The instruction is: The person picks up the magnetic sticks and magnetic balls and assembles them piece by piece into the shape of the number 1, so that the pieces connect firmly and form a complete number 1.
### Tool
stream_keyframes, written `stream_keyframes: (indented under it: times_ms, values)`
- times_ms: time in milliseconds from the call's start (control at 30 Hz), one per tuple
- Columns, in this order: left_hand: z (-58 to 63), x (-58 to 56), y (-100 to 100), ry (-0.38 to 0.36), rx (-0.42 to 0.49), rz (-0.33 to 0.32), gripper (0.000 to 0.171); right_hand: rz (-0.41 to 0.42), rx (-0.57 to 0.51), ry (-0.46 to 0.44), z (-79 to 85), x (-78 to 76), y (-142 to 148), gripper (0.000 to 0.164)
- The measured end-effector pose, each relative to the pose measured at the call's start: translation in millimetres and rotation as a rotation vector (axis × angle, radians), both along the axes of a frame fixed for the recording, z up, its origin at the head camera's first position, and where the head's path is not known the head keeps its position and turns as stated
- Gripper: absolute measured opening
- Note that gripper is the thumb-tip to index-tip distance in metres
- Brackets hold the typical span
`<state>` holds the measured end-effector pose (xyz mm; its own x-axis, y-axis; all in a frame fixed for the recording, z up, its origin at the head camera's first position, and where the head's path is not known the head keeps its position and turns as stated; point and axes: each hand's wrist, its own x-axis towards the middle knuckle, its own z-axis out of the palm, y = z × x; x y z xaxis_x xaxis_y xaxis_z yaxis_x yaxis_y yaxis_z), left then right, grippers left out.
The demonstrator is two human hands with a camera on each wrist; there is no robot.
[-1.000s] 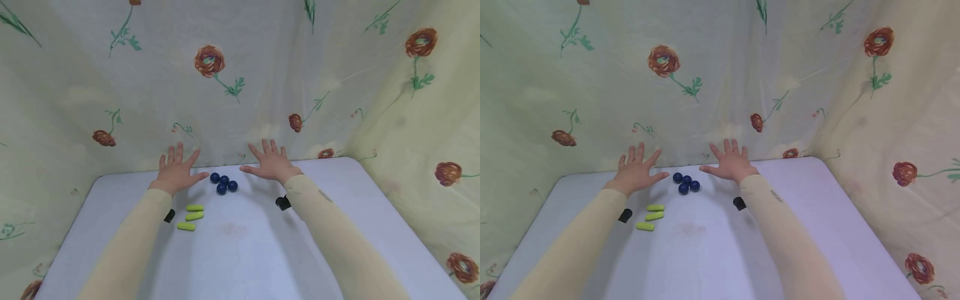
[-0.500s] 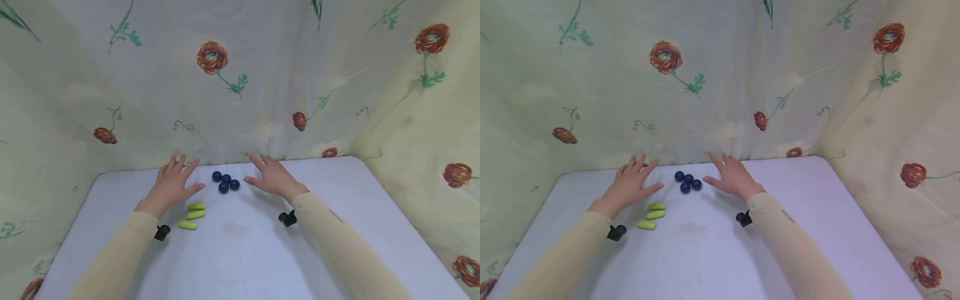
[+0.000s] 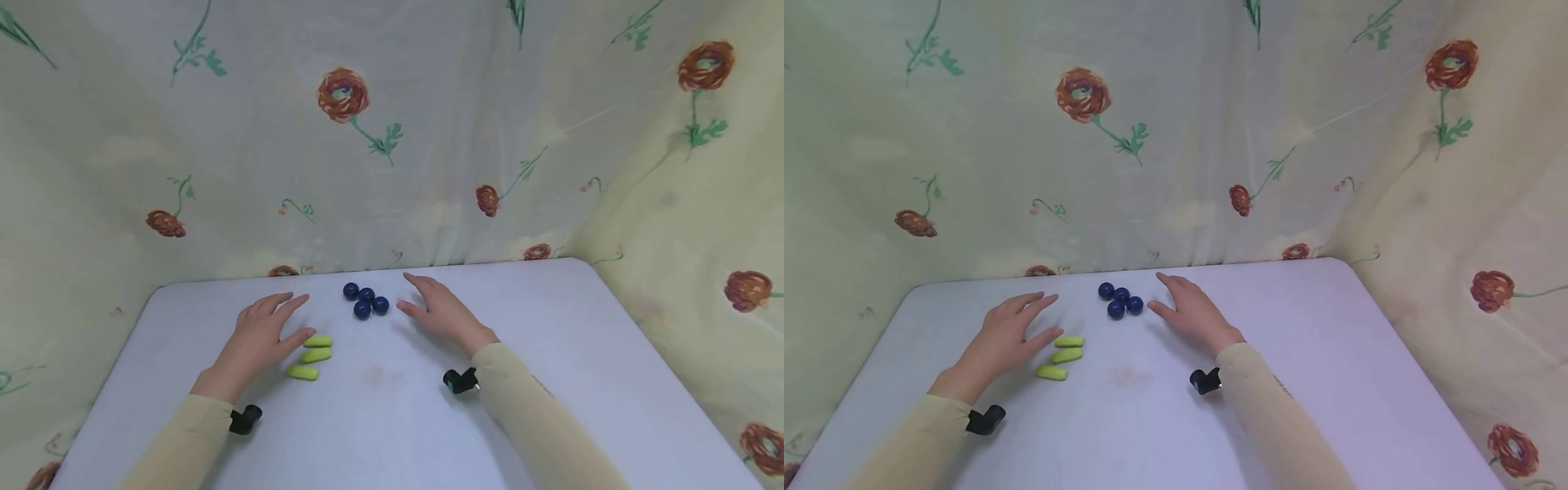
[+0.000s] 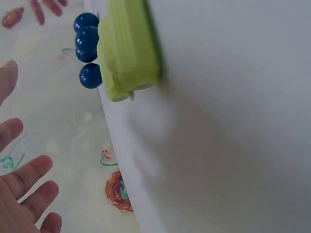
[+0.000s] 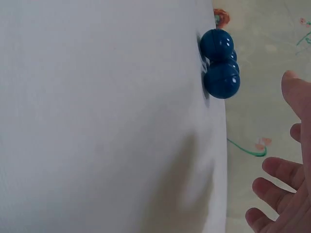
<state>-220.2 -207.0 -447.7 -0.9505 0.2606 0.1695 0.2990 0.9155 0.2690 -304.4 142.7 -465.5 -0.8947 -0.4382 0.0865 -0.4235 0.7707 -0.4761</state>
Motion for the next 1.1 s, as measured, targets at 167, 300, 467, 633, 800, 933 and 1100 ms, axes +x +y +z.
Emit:
stream_keyframes:
  times_ms: [167,300,467,633,800,933,1100]
  values:
    - [-8.1,13.8,-7,0.020,0.089,0.003,0.064,-0.033,-0.097,-0.018,-13.1,3.6,-9,0.068]
    - [-14.0,25.2,-12,-0.026,0.145,0.030,0.058,-0.034,-0.139,-0.026,-21.8,3.9,-18,0.064]
    - [-25.1,34.2,-15,-0.135,0.229,0.046,0.056,-0.029,-0.162,-0.031,-33.1,0.6,-25,0.063]
    - [-41.7,40.9,-18,-0.150,0.324,0.044,0.044,-0.007,-0.184,-0.019,-40.5,0.5,-29,0.061]
    - [-53.6,46.2,-18,-0.159,0.399,0.060,0.033,0.007,-0.219,0.040,-45.2,-1.2,-32,0.058]
    - [-59.1,48.8,-16,-0.157,0.418,0.085,0.031,0.006,-0.241,0.060,-49.7,-3.0,-36,0.056]
    - [-63.9,49.0,-16,-0.148,0.414,0.114,0.031,0.008,-0.244,0.076,-54.0,-4.6,-39,0.054]
